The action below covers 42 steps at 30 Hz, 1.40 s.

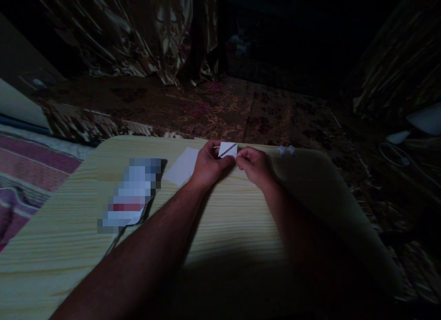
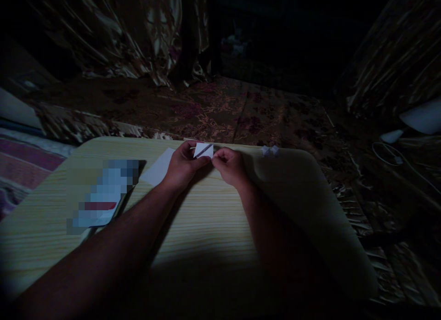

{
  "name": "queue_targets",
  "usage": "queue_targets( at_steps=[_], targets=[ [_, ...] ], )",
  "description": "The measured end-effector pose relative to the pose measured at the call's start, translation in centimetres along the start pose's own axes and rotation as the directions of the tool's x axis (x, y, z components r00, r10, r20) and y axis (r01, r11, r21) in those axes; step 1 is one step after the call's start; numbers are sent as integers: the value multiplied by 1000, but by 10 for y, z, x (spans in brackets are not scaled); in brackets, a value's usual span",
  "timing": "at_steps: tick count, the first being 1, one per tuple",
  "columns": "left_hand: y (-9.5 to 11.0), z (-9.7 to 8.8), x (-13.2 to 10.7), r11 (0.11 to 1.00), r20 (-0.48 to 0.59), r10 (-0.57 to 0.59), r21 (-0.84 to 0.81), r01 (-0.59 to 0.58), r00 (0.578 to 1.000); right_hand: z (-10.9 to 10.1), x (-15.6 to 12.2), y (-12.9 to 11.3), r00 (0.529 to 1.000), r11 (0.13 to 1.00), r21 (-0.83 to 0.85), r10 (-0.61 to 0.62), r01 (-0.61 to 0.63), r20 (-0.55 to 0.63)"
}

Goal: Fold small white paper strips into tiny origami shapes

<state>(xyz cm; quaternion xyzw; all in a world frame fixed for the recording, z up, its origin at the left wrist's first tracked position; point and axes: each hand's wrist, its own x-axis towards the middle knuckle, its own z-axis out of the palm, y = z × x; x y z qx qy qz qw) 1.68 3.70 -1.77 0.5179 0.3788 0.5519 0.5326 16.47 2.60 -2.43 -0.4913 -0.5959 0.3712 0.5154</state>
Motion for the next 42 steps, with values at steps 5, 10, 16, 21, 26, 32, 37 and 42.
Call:
queue_targets(
  at_steps=[5, 10, 16, 21, 26, 32, 37, 42],
  targets=[
    [2, 0, -1, 995, 37, -45, 91, 42, 998, 0, 0, -2, 999, 998, 49, 39, -39, 0],
    [2, -1, -1, 994, 72, -64, 94, 57, 995, 0, 0, -2, 997, 994, 88, 66, -69, 40],
    [4, -2, 0, 995, 133, -94, 43, 89, 987, -5, 0, -7, 993, 976, 185, 107, -114, 50],
    [9, 1, -2, 985, 231, -174, 27, 173, 957, -5, 1, -8, 994, 972, 210, 101, -109, 48],
    [8, 1, -3, 981, 235, -193, 74, 180, 953, -3, 2, -5, 996, 974, 208, 89, -92, 27],
    [2, -3, 1, 987, 168, -153, 82, 141, 974, -4, 3, -2, 995, 979, 176, 103, -102, 3],
    [3, -4, 0, 984, 185, -178, 54, 170, 967, -4, 3, -2, 996, 981, 172, 90, -90, 8],
    [4, -5, 0, 979, 214, -202, 44, 197, 956, -5, 3, -3, 995, 984, 150, 93, -95, 24]
  ],
)
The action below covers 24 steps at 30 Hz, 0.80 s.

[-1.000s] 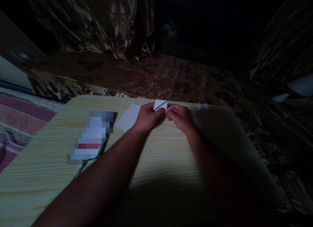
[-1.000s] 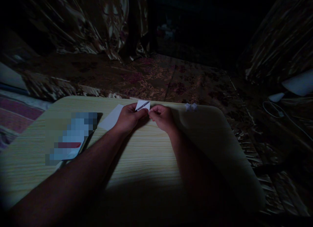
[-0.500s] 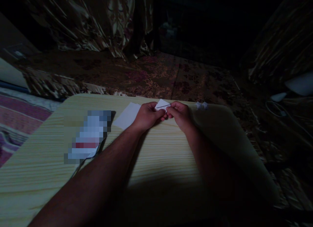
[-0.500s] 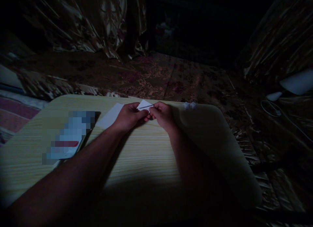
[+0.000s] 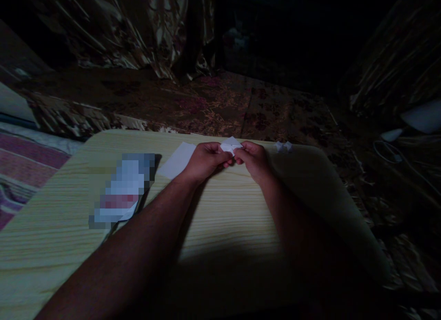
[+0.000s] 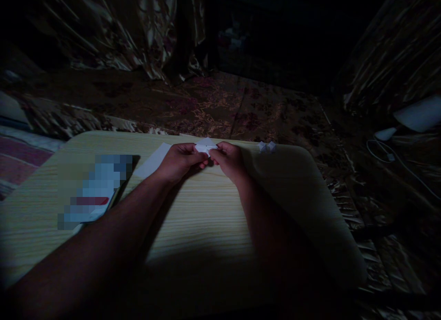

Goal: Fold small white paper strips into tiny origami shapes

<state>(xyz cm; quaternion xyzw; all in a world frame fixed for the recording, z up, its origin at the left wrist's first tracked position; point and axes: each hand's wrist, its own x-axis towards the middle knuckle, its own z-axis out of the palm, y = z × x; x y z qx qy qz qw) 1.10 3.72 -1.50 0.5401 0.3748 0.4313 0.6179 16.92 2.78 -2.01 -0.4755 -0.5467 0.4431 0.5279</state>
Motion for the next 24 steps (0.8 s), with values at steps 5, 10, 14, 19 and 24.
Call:
queue_targets(
  at_steps=[5, 10, 14, 19, 24],
  targets=[
    [2, -1, 0, 1000, 4, -25, 8, 24, 1000, 0, -1, -2, 1000, 1000, -29, 13, -13, 18],
    [5, 0, -1, 1000, 19, -25, -10, 26, 1000, 0, -2, -5, 999, 1000, -26, 18, -17, 28],
    [4, 0, 0, 999, 24, -31, 13, 31, 999, 0, -2, -4, 999, 1000, -18, 4, -3, 33],
    [3, 0, 0, 999, 22, -27, 19, 27, 999, 1, -1, -2, 999, 1000, -6, 10, -10, 38],
    [5, 1, -1, 999, 15, -33, 1, 33, 999, 1, -2, -4, 999, 1000, -9, 15, -15, 36]
  ],
)
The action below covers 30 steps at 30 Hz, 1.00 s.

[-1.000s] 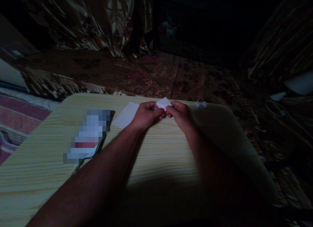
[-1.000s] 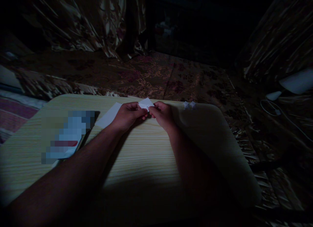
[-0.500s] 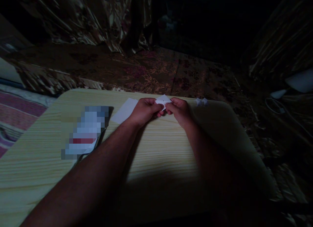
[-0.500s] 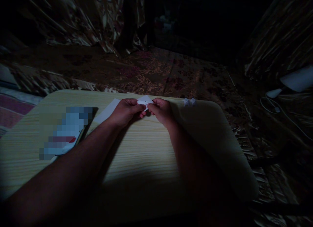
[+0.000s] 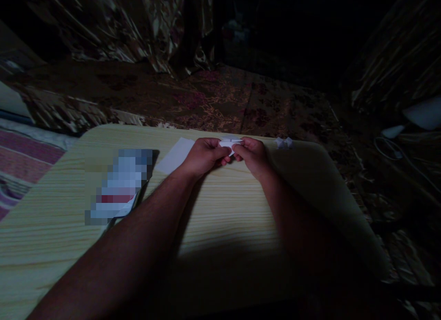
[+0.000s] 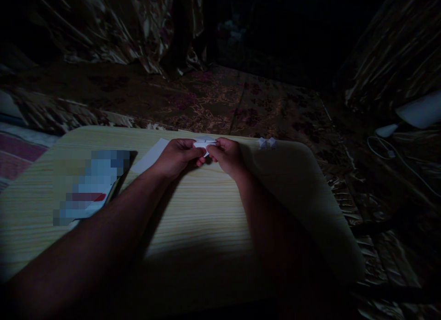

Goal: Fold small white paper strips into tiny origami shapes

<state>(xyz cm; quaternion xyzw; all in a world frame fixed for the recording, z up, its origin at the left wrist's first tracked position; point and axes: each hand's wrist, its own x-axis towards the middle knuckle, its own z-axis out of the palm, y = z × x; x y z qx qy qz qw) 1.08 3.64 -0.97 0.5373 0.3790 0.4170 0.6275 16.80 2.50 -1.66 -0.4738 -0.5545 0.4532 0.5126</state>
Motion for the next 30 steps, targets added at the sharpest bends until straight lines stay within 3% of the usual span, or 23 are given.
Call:
queue_targets(
  at_steps=[18, 30],
  targets=[
    [-2, -1, 1, 1000, -17, 10, 8, -10, 1000, 2, 1, 3, 999, 1000, 11, -6, 7, -54],
    [-1, -4, 3, 998, -64, -17, -59, 13, 998, -2, 1, 1, 999, 998, 48, 49, -50, 8]
  ],
)
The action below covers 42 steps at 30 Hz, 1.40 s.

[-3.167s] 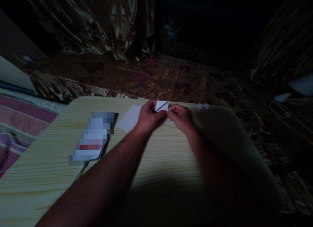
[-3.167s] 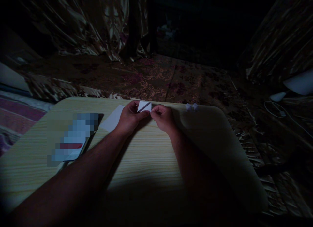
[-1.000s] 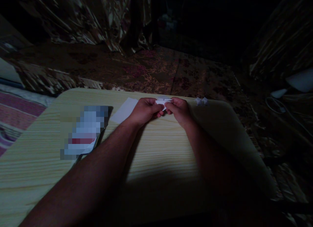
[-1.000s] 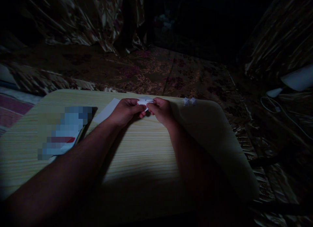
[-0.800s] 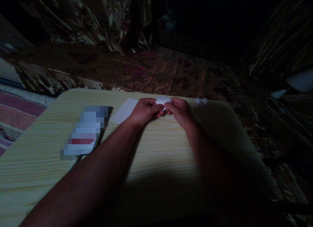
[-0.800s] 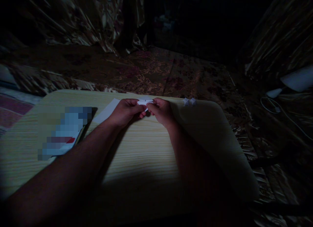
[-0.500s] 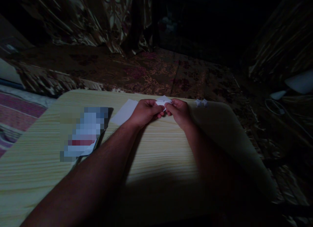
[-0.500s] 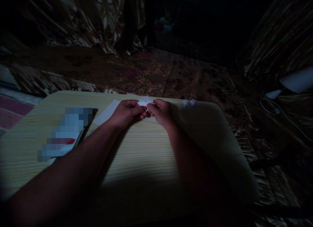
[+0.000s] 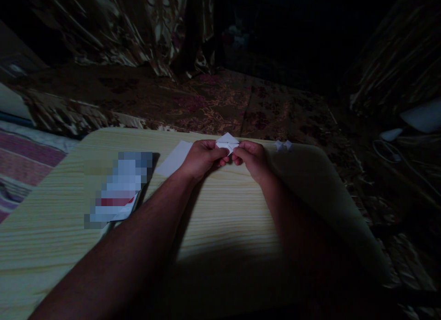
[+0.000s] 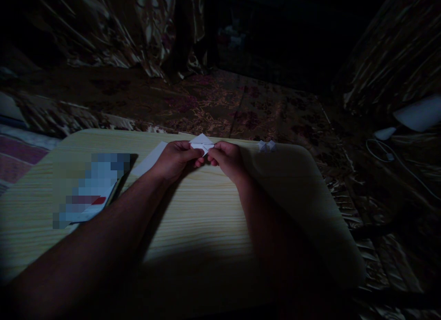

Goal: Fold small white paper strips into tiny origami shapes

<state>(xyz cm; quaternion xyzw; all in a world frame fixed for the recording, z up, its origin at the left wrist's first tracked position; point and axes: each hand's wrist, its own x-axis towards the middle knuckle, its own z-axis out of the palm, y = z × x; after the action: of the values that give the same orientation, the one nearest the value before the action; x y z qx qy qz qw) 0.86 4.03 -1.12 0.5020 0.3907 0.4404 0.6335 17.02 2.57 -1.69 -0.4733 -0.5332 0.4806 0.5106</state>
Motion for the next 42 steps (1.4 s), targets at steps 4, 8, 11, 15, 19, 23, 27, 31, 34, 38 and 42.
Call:
queue_targets(
  at_steps=[4, 8, 11, 15, 19, 23, 27, 31, 34, 38, 42],
  targets=[
    [-1, -1, 1, 1000, 9, 0, -4, 0, 1000, 1, 0, 0, 1000, 1000, -7, -15, 15, -15],
    [-1, 0, 1, 1000, 12, -1, -2, 1, 1000, 2, 0, 0, 999, 1000, -27, -16, 15, -28],
    [0, 1, 0, 1000, 4, 10, 9, -10, 1000, 2, 0, 0, 999, 999, -29, -18, 17, -30],
    [1, 1, 0, 1000, 11, 15, 13, -15, 1000, 2, 0, 0, 1000, 1000, -24, -16, 15, -26],
    [0, 0, 0, 1000, 14, 5, 12, -5, 1000, 2, 0, 0, 1000, 1000, -9, -20, 20, -15],
    [-1, -1, 1, 1000, 13, 0, 2, 0, 1000, 2, -1, 0, 1000, 1000, -19, -24, 24, -20],
    [-2, 0, 2, 1000, 4, -5, -4, 5, 1000, 3, -1, 0, 999, 999, -38, -20, 19, -30],
    [-3, 0, 2, 1000, 6, 0, 13, -1, 1000, 4, -1, 0, 998, 998, -61, -27, 24, -48],
    [-4, 0, 3, 1000, 11, 13, 25, -13, 1000, 5, 0, 1, 998, 996, -82, -32, 27, -59],
    [-5, 0, 3, 998, 2, 22, 51, -22, 1000, 5, 1, 3, 997, 995, -92, -35, 29, -66],
    [-4, 0, 3, 998, -6, 20, 60, -19, 1000, 6, 2, 5, 997, 996, -88, -31, 25, -71]
  ],
)
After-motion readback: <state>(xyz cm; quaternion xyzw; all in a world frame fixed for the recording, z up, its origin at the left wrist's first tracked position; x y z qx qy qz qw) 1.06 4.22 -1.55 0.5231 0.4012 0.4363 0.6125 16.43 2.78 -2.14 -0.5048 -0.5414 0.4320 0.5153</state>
